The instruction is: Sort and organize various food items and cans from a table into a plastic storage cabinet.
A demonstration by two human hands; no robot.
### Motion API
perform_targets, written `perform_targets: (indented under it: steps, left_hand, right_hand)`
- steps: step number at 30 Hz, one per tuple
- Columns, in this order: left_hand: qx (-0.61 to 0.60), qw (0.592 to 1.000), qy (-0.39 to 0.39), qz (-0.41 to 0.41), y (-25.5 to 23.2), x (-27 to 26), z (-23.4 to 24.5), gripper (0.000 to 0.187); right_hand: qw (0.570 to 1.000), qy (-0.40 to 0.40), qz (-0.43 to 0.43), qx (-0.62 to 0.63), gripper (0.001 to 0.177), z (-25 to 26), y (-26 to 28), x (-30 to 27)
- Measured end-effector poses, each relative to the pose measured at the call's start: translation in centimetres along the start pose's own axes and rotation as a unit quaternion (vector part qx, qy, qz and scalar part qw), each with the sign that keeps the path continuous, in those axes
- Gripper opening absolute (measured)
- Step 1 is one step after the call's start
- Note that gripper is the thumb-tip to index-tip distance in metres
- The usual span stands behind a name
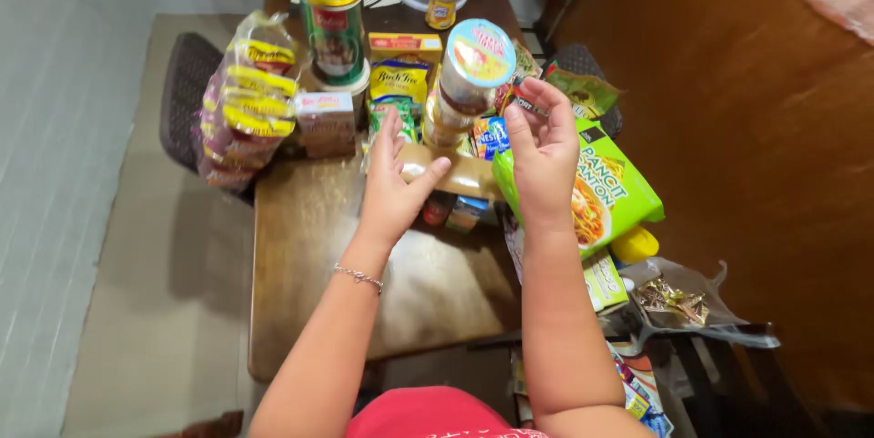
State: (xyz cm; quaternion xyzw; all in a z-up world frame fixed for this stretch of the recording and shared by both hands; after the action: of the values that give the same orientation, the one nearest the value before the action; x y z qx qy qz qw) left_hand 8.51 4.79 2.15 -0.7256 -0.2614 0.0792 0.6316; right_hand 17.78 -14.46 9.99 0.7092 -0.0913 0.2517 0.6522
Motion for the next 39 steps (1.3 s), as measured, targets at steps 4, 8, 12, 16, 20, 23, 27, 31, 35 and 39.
perform_targets:
  steps: [4,8,12,16,20,23,27,31,35,39]
  left_hand:
    - [0.14,0.989,0.017,-0.047,2.0,4.2,0.5,0.11]
    - [0.18,0.976,0.054,-0.108,4.4,7.8,-0.4,0.121]
    - [0.18,0.98,0.069,-0.055,8.1,10.9,-1.3,0.127]
    - [0.201,0.976,0.066,-0.046,10.8,12.7,-2.1,0.132]
    - [0.233,0.97,0.059,-0.047,12.0,13.5,-2.8,0.132]
    - [0.235,0.969,0.054,-0.05,13.3,14.0,-3.2,0.129]
    - [0.23,0.969,0.062,-0.064,13.7,14.2,-4.0,0.127]
    - [0.198,0.973,0.072,-0.097,14.2,14.1,-4.4,0.124]
    - [0.2,0.971,0.06,-0.115,14.1,14.1,-4.5,0.119]
    - [0.197,0.973,0.058,-0.11,14.3,14.1,-4.4,0.111]
  right_hand:
    - [0.991,-0.049,-0.009,-0.122,0.058,-1.0,-0.1,1.9]
    - [0.969,-0.062,-0.018,-0.24,0.083,-1.4,-1.4,2.9]
    - [0.953,-0.049,-0.05,-0.293,0.101,-1.8,-4.1,4.2]
    - [0.965,-0.026,-0.047,-0.256,0.104,-2.2,-6.2,5.6]
    - [0.97,-0.008,-0.038,-0.241,0.107,-2.6,-6.6,6.4]
    - [0.969,-0.001,-0.027,-0.244,0.109,-3.0,-6.6,7.0]
    - [0.961,0.009,0.011,-0.276,0.114,-3.2,-6.6,7.6]
    - [0.958,0.018,0.027,-0.284,0.113,-3.6,-6.4,7.9]
    - [0.963,0.032,0.006,-0.267,0.112,-4.2,-6.5,8.2]
    - [0.962,0.029,-0.015,-0.272,0.108,-4.2,-6.7,8.2]
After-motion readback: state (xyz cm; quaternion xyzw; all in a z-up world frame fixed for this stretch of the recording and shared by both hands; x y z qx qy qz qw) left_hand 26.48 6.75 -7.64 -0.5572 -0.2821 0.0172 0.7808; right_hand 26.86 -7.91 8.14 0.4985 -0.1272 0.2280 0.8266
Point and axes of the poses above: each hand's wrist, its own x-axis towards the middle knuckle, its own z-axis out of the back of the hand, y = z × x, the point moved 10 cm from there along x, towards the middle knuckle, and after that the axes turned 9 degrees about -x, right-handed, at the moved point
